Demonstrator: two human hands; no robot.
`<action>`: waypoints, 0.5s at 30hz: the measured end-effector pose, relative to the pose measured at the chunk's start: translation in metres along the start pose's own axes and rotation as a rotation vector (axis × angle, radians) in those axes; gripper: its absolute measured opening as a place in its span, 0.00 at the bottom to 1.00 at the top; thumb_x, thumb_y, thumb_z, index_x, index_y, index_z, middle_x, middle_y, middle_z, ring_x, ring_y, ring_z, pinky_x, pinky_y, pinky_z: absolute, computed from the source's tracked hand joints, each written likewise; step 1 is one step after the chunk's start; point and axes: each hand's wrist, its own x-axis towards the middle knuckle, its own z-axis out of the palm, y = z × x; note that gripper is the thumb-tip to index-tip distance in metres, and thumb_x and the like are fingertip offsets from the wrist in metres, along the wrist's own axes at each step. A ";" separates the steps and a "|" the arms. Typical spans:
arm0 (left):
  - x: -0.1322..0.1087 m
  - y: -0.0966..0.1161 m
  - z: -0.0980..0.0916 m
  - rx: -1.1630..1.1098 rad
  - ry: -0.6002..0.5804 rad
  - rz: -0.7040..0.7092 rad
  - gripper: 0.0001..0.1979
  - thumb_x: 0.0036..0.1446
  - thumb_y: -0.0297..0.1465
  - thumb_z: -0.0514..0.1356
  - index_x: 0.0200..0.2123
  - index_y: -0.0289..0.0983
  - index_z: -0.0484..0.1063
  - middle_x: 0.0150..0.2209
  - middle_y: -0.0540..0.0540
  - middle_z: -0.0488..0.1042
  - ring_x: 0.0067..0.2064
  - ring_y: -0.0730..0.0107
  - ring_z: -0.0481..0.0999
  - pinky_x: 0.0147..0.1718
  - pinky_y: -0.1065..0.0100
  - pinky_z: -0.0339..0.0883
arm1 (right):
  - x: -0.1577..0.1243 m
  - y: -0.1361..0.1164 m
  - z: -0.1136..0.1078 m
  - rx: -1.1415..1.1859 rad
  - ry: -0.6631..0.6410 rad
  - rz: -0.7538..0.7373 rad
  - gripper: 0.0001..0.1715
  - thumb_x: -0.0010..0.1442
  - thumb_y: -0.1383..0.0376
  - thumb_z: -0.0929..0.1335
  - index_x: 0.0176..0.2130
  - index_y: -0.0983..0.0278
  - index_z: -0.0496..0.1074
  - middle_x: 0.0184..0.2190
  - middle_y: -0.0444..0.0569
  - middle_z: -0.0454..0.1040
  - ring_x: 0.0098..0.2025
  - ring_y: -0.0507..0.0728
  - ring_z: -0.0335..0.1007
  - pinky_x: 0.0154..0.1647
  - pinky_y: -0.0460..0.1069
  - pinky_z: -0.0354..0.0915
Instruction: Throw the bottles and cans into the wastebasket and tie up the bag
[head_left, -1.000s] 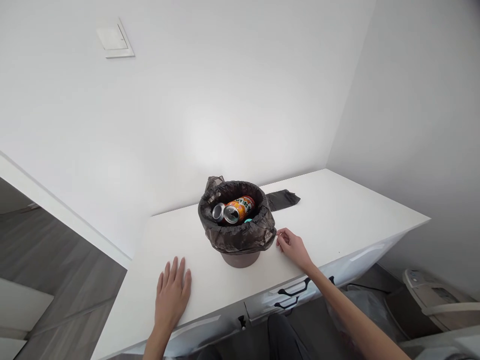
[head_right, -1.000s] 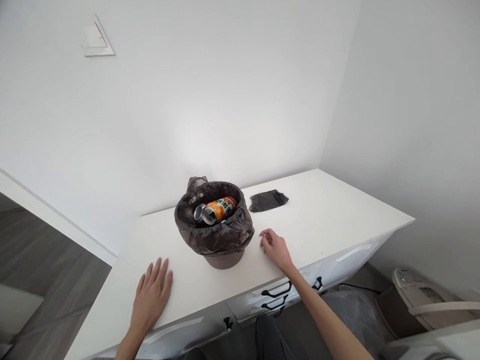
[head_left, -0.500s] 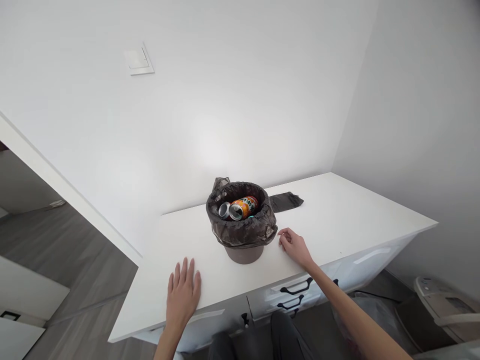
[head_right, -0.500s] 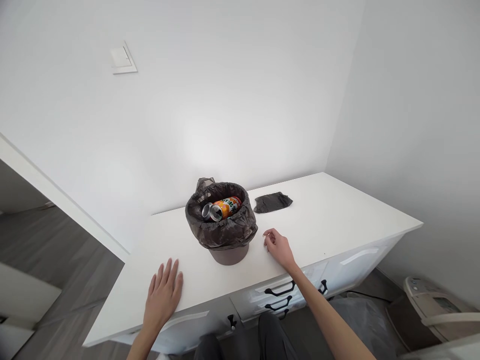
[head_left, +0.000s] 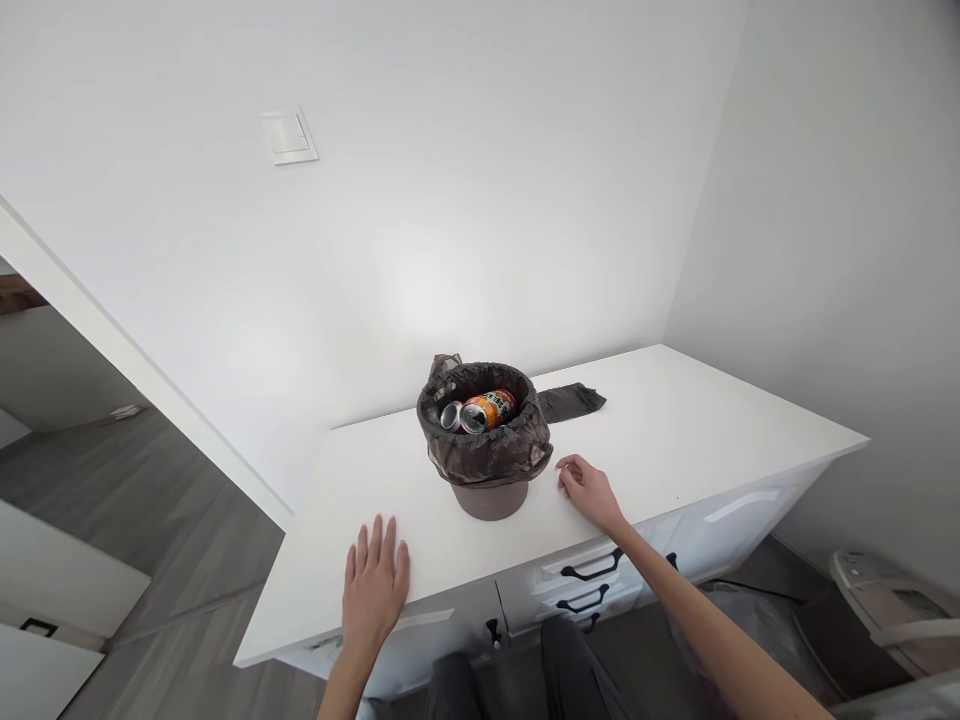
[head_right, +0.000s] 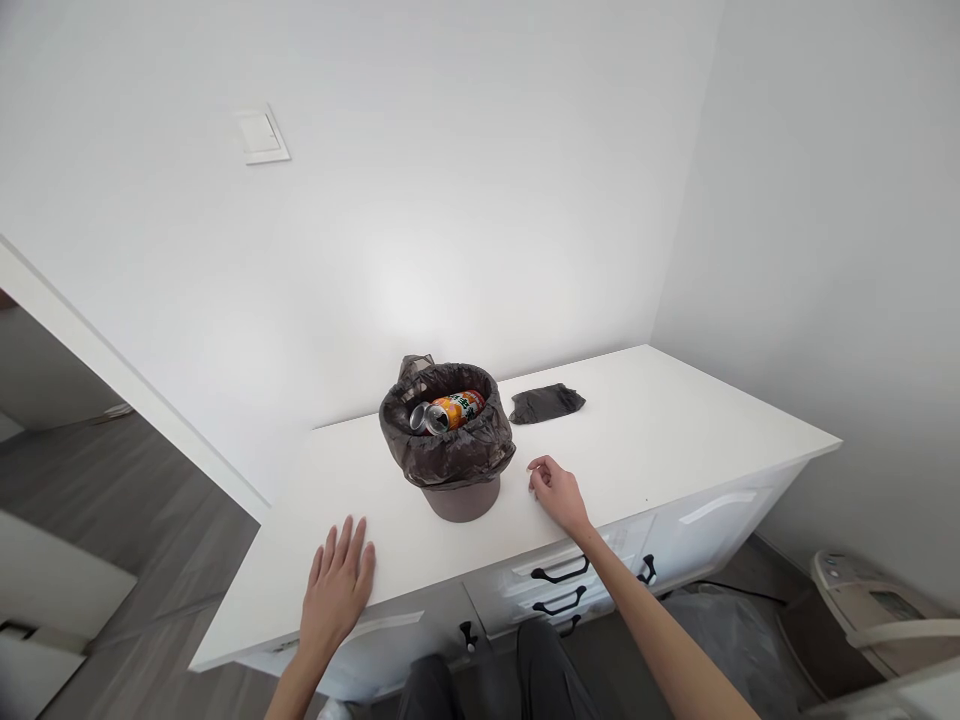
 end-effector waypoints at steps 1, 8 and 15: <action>0.000 0.000 0.000 -0.004 0.002 -0.004 0.33 0.72 0.44 0.43 0.73 0.35 0.61 0.74 0.42 0.58 0.76 0.45 0.53 0.72 0.44 0.49 | 0.000 0.000 0.000 0.004 0.001 -0.002 0.12 0.61 0.59 0.61 0.42 0.58 0.69 0.27 0.42 0.77 0.27 0.57 0.73 0.37 0.52 0.66; -0.002 -0.001 0.001 -0.027 0.025 0.002 0.33 0.72 0.44 0.44 0.73 0.36 0.62 0.74 0.42 0.58 0.76 0.45 0.54 0.72 0.43 0.50 | -0.001 -0.002 0.002 0.023 0.017 -0.017 0.11 0.60 0.59 0.62 0.41 0.59 0.70 0.25 0.42 0.77 0.27 0.57 0.72 0.35 0.52 0.65; -0.002 0.000 0.000 -0.043 0.028 -0.019 0.33 0.71 0.44 0.44 0.72 0.36 0.63 0.73 0.41 0.60 0.75 0.45 0.54 0.72 0.43 0.50 | -0.003 -0.005 0.002 -0.004 0.004 -0.005 0.11 0.61 0.58 0.61 0.41 0.58 0.69 0.26 0.42 0.76 0.27 0.58 0.73 0.36 0.52 0.66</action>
